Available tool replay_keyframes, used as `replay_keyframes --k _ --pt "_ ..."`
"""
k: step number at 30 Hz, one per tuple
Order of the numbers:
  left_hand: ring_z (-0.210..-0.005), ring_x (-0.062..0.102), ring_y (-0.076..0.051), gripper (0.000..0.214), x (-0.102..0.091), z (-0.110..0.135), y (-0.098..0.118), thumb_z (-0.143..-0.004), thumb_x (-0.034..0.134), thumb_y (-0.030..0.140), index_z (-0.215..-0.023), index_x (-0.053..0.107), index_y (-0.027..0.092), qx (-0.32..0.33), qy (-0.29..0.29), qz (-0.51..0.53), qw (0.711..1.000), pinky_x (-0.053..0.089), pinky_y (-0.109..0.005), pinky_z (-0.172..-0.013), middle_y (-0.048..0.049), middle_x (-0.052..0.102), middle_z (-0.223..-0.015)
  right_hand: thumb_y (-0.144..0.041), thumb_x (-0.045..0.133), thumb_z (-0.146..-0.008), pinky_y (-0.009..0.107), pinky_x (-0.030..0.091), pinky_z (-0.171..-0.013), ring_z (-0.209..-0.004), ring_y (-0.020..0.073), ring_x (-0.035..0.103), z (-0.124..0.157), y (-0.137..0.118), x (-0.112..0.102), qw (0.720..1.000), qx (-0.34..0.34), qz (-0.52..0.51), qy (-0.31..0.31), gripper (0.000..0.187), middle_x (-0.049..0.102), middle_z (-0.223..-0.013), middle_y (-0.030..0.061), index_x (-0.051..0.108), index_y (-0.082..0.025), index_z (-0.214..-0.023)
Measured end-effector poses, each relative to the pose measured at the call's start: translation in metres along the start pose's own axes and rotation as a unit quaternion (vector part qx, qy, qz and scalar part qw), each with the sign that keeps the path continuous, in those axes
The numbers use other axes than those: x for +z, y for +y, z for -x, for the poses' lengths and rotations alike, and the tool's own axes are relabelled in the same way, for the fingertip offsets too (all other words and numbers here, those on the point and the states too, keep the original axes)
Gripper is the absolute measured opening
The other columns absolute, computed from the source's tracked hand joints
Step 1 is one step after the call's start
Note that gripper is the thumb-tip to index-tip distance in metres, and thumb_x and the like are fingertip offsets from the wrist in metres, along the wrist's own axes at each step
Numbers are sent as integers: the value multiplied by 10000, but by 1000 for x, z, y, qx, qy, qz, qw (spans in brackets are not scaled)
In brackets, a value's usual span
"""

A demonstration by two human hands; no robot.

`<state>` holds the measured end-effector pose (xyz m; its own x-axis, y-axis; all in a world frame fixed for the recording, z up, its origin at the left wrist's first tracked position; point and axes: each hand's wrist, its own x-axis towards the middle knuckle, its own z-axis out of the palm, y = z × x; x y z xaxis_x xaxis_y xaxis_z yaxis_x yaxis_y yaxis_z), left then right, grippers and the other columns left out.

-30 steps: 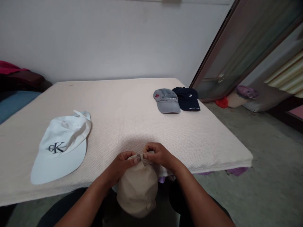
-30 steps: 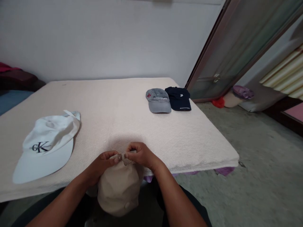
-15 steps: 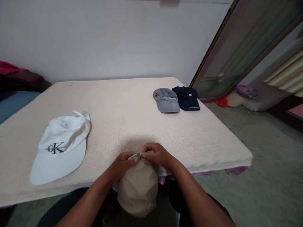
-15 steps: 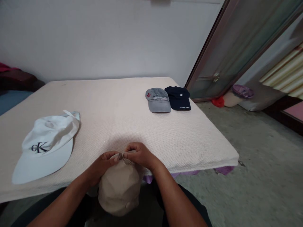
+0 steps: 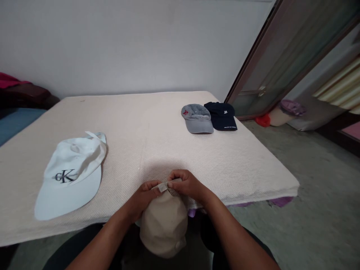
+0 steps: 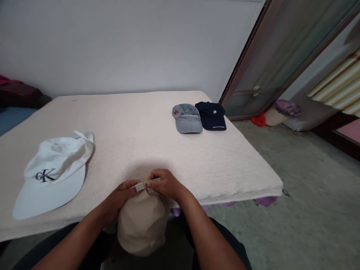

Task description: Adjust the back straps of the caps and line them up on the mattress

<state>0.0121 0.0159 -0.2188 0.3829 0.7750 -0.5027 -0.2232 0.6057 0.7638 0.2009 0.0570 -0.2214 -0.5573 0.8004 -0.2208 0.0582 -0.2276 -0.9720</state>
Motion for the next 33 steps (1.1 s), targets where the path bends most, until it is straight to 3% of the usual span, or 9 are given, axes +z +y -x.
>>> replay_keyframes --k 7,15,20,28,33 --pt "-578 534 -108 265 1 0 2 -693 734 345 -855 673 143 -3 -10 -17 1000 376 -224 -573 -14 644 -685 -268 623 -713 209 274 -488 -508 70 344 1 -1 2 1000 -16 11 23 127 440 -560 -53 565 -156 -697" --pt "-554 500 -89 201 1 0 -1 -729 702 339 -783 668 148 5 4 -33 999 355 -204 -548 5 623 -652 -244 636 -706 200 276 -480 -505 67 366 1 -1 -1 999 -1 26 -19 106 469 -565 -50 578 -155 -715" --pt "-574 522 -96 185 1 0 2 -742 686 321 -829 695 158 5 -13 -19 1000 378 -204 -564 -2 645 -679 -268 597 -756 194 260 -453 -464 60 334 2 -3 1 999 5 -38 -25 119 435 -520 -63 559 -159 -727" --pt "-675 592 -144 174 7 2 4 -764 642 280 -855 709 148 -8 -61 -1 998 422 -245 -657 -50 695 -779 -333 619 -779 194 238 -434 -451 60 337 3 -5 5 989 -6 -89 -114 291 447 -541 -74 559 -174 -1015" --pt "-632 566 -129 150 4 0 2 -735 675 286 -819 687 162 -8 -44 11 999 409 -249 -647 -19 668 -719 -362 573 -815 206 287 -468 -479 67 388 1 0 5 997 -6 -49 -59 209 472 -581 -49 566 -162 -874"
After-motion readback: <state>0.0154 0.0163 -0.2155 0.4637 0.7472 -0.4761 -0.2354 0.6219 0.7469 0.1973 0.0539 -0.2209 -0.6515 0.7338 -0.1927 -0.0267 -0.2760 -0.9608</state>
